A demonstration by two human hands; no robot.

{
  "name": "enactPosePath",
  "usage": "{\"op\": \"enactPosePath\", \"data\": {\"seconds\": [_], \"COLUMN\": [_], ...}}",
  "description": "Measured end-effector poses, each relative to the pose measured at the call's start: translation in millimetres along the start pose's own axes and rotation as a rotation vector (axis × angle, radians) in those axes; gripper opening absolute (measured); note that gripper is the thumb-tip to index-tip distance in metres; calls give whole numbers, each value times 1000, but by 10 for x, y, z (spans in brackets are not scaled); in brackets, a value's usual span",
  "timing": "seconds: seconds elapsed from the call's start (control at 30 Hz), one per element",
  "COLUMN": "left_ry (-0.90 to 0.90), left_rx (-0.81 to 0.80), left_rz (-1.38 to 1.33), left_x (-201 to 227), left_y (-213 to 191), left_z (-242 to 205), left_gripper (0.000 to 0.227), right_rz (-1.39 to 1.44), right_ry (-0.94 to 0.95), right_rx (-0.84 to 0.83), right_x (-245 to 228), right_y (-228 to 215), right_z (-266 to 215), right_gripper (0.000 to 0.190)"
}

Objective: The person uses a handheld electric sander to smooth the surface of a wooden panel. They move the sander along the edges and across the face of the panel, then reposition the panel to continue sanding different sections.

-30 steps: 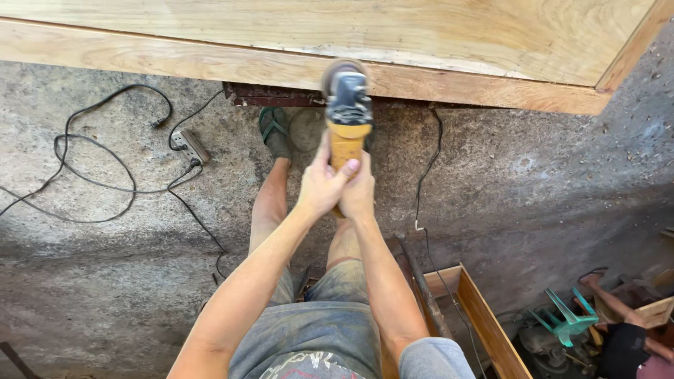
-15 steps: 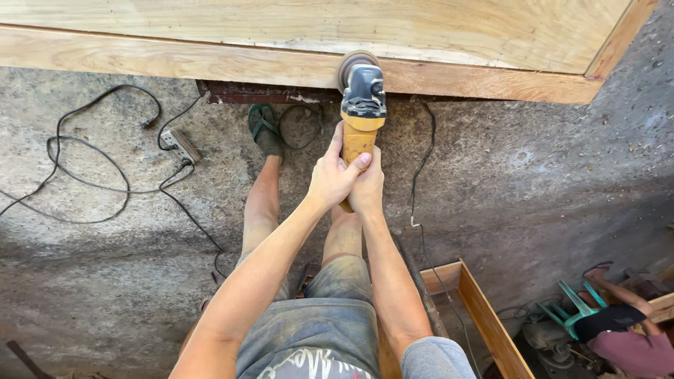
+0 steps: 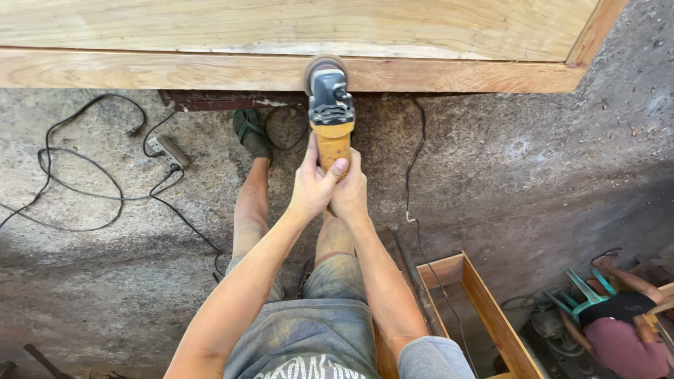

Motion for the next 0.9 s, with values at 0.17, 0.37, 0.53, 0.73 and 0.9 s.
{"op": "enactPosePath", "data": {"seconds": [0.17,0.37,0.53,0.73,0.9], "left_ry": [66,-122,4,103,-89], "left_rx": [-20,-102,2,33,-44], "left_rz": [81,249,95,-103,135], "left_x": [114,-35,25,8,-76], "left_y": [351,694,471,291,885], "left_z": [40,130,71,3,109], "left_gripper": [99,103,99,93,100], "right_rz": [-26,34,0,-80,-16], "right_ry": [11,0,-16,-41,47], "right_rx": [25,83,-1,-112,25], "right_x": [147,242,153,150,409], "right_y": [-318,-630,-434,-195,-773], "right_z": [98,182,178,199,252], "right_gripper": [64,60,62,60,61]}}
Point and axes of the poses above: each hand's wrist, its own z-axis towards the middle knuckle, its own y-axis out of the palm, x = y × z, the point moved 8 cm from there along z, towards the middle knuckle, and after that the axes turned 2 degrees about x, right-handed, at the moved point
